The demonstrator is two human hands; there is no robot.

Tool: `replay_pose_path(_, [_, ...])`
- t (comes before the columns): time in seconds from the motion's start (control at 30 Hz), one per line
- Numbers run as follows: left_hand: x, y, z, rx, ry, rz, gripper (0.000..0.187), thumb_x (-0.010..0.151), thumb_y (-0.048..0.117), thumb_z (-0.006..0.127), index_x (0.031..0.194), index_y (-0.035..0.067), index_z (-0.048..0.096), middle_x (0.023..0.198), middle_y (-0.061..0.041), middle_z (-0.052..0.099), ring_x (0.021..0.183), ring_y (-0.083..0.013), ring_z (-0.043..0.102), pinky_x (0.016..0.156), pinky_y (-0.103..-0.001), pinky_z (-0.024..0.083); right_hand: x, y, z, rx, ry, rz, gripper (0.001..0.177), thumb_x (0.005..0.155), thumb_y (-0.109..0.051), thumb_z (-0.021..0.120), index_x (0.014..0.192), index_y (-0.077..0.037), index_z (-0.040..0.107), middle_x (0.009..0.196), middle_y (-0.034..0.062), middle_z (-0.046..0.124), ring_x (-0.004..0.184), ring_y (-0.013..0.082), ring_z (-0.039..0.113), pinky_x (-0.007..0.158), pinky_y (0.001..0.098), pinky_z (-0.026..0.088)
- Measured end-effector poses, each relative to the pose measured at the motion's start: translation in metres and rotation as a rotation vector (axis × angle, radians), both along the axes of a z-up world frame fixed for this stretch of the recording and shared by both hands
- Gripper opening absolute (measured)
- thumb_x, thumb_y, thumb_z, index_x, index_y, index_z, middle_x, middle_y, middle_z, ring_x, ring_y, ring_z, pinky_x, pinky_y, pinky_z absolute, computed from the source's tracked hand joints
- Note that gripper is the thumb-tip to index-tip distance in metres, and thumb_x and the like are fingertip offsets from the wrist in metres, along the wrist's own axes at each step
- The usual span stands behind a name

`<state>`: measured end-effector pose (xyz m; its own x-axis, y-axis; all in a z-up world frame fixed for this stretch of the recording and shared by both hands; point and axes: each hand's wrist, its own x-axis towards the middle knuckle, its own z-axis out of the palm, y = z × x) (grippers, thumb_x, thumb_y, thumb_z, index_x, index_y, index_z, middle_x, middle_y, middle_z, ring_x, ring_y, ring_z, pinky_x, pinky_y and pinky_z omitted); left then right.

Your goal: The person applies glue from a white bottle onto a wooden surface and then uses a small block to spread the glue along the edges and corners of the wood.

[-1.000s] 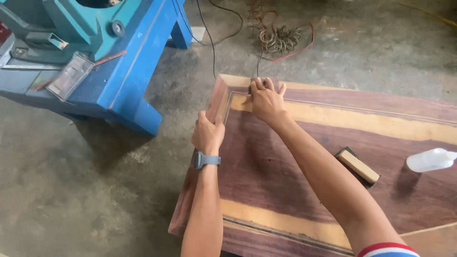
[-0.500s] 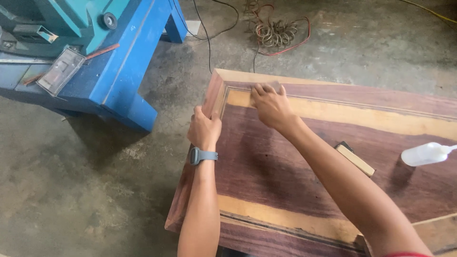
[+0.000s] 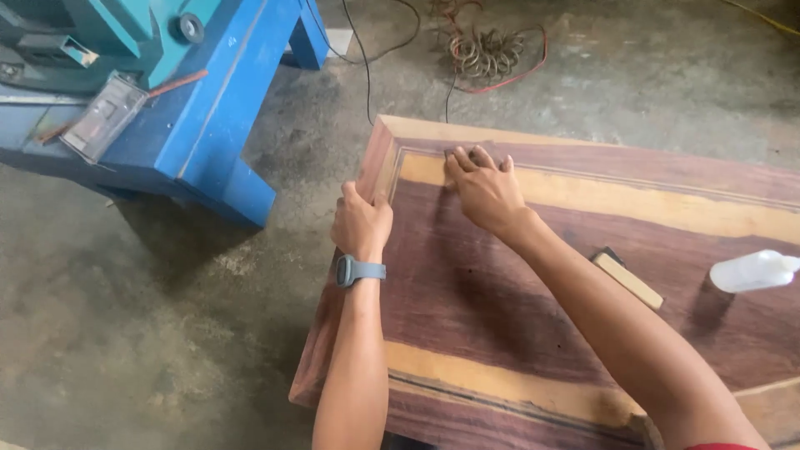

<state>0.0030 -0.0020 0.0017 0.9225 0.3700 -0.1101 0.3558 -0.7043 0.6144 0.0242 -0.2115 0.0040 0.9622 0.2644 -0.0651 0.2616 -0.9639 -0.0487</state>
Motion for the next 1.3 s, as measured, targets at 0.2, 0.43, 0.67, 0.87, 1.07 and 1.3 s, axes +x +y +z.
replay_pose_path(0.2, [-0.001, 0.003, -0.002, -0.018, -0.002, -0.015, 0.053, 0.092, 0.036, 0.056, 0.135, 0.005, 0.054, 0.119, -0.026, 0.066, 0.113, -0.0486, 0.067, 0.094, -0.062, 0.051, 0.073, -0.003, -0.029, 0.045, -0.040, 0.041, 0.051, 0.106, -0.024, 0.048, 0.155, -0.009, 0.044, 0.164, 0.0056, 0.043, 0.149, 0.0363, 0.035, 0.112, 0.0791, 0.025])
replay_pose_path(0.43, [0.001, 0.001, -0.004, 0.020, -0.001, -0.009, 0.051, 0.094, 0.038, 0.058, 0.135, 0.006, 0.053, 0.119, -0.025, 0.066, 0.113, -0.0469, 0.068, 0.093, -0.061, 0.052, 0.012, 0.006, -0.007, 0.017, -0.018, 0.030, 0.049, 0.106, -0.028, 0.046, 0.151, -0.009, 0.044, 0.161, 0.0105, 0.044, 0.149, 0.0358, 0.037, 0.113, 0.0733, 0.028])
replay_pose_path(0.67, [-0.002, -0.002, 0.009, -0.024, 0.002, -0.009, 0.051, 0.096, 0.034, 0.058, 0.137, 0.005, 0.054, 0.122, -0.024, 0.067, 0.116, -0.0449, 0.067, 0.094, -0.058, 0.052, 0.035, 0.007, -0.011, 0.117, -0.048, 0.005, 0.056, 0.108, -0.031, 0.045, 0.157, -0.007, 0.036, 0.164, 0.0130, 0.040, 0.152, 0.0359, 0.031, 0.113, 0.0709, 0.031])
replay_pose_path(0.87, [-0.003, -0.001, 0.007, -0.021, 0.000, -0.002, 0.051, 0.095, 0.034, 0.057, 0.137, 0.005, 0.053, 0.123, -0.025, 0.066, 0.116, -0.0452, 0.067, 0.094, -0.058, 0.052, 0.031, 0.006, -0.008, 0.072, -0.099, 0.028, 0.053, 0.109, -0.033, 0.040, 0.155, -0.008, 0.039, 0.161, 0.0111, 0.043, 0.149, 0.0332, 0.035, 0.110, 0.0657, 0.036])
replay_pose_path(1.07, [-0.006, -0.005, 0.015, -0.035, 0.003, -0.015, 0.051, 0.096, 0.033, 0.057, 0.138, 0.004, 0.054, 0.124, -0.025, 0.066, 0.117, -0.0446, 0.067, 0.095, -0.058, 0.052, 0.045, 0.006, -0.031, 0.076, -0.165, 0.022, 0.053, 0.107, -0.032, 0.046, 0.153, -0.008, 0.043, 0.158, 0.0120, 0.046, 0.146, 0.0324, 0.038, 0.108, 0.0629, 0.040])
replay_pose_path(1.3, [-0.004, -0.003, 0.016, -0.046, -0.027, -0.006, 0.051, 0.098, 0.034, 0.058, 0.139, 0.004, 0.054, 0.125, -0.025, 0.066, 0.119, -0.0454, 0.066, 0.097, -0.059, 0.050, 0.059, 0.006, -0.031, 0.100, -0.164, -0.002, 0.055, 0.104, -0.037, 0.049, 0.151, -0.010, 0.041, 0.161, 0.0073, 0.042, 0.147, 0.0302, 0.035, 0.109, 0.0668, 0.037])
